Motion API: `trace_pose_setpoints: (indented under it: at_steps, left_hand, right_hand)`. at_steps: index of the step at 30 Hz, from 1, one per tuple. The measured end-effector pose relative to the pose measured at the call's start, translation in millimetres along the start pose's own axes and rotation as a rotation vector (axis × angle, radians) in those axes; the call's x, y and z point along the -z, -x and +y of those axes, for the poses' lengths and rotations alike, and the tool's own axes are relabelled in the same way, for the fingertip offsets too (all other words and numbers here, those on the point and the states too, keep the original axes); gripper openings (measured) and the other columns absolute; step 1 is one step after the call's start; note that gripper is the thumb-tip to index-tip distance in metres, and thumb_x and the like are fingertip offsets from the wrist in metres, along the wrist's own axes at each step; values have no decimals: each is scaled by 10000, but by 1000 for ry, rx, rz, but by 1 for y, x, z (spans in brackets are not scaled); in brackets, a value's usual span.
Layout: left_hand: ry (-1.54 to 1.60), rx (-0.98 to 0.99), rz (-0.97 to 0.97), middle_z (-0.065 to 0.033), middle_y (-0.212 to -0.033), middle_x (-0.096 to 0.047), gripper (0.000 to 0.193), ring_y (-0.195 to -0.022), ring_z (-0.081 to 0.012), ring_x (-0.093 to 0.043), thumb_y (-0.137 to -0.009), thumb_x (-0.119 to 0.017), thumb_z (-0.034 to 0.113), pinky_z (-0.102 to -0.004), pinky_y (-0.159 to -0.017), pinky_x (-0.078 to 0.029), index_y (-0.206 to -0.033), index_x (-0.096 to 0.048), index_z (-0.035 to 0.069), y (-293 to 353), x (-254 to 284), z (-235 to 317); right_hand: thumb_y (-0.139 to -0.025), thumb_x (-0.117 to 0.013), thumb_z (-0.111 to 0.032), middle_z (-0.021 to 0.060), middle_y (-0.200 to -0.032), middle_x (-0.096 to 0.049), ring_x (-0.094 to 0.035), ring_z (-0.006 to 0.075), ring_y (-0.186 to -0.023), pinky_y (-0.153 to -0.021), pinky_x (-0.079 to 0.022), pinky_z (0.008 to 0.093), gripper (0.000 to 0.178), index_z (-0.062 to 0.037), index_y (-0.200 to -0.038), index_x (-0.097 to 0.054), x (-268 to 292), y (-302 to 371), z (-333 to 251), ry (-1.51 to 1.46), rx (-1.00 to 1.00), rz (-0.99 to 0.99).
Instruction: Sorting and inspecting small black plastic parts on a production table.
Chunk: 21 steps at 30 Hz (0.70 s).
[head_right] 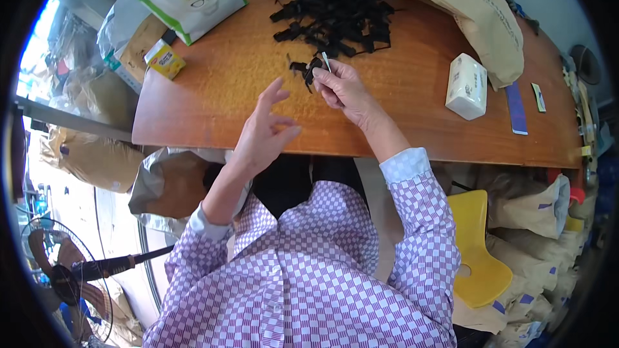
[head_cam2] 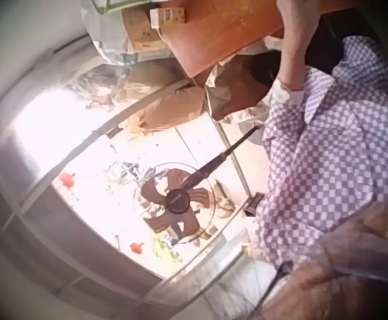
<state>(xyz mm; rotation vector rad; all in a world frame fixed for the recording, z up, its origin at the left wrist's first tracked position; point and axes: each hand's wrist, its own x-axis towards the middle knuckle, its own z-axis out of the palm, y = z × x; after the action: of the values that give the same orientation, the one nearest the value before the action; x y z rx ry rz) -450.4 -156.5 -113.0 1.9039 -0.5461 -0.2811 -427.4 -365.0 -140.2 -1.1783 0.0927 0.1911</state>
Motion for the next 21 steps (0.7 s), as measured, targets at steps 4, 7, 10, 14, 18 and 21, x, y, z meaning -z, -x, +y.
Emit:
trace_pose_setpoints:
  at_steps: [4, 7, 10, 14, 18, 21]
  left_hand:
    - [-25, -9, -15, -201, -1311, -438, 777, -906, -210, -637, -802, -647, 19, -283, -710, -517, -1432, -196, 73, -6, -9, -10]
    - [-28, -4, 14, -204, -1305, -441, 766, -904, -210, -638, -805, -645, 20, -283, -715, -517, -1429, -203, 69, 0, -13, -20]
    - [-29, -13, 6, -197, -1301, -441, 766, -908, -206, -637, -804, -651, 23, -286, -722, -517, -1425, -204, 64, 11, -16, -24]
    - [-16, -77, -58, -185, -1227, -504, 733, -901, -204, -641, -800, -660, 26, -284, -731, -520, -1406, -248, 47, 34, -12, -13]
    - [122, -61, -210, -125, -1082, -583, 607, -887, -152, -629, -809, -634, -29, -267, -752, -518, -1347, -358, 22, 61, -13, -21]
    - [318, -15, -227, -97, -1024, -597, 547, -875, -123, -614, -821, -610, -60, -257, -756, -516, -1320, -399, 20, 79, -22, -31]
  right_hand:
    - [-902, -578, -172, -29, -674, -530, -384, 15, -445, -382, -245, 159, 93, -93, -861, -551, -4, 6, 7, 99, 12, 112]
    - [-899, -582, -170, -33, -659, -523, -377, 10, -440, -381, -239, 158, 100, -95, -844, -544, -7, 16, 5, 1, 20, 103]
    - [-887, -602, -195, -31, -626, -513, -376, 18, -443, -384, -230, 166, 148, -103, -788, -542, -14, 32, 14, 98, -54, 24]
    - [-905, -584, -191, -51, -635, -491, -347, -9, -446, -378, -216, 148, 110, -82, -893, -575, -43, 76, 21, 221, -102, -23]
    - [-908, -585, -198, -45, -642, -489, -363, -4, -465, -383, -228, 150, 128, -72, -932, -580, -52, 105, 42, 200, -124, -41]
    - [-906, -585, -173, -42, -660, -499, -391, 6, -502, -418, -267, 156, 116, -60, -932, -575, -59, 124, 54, 202, -77, -51]
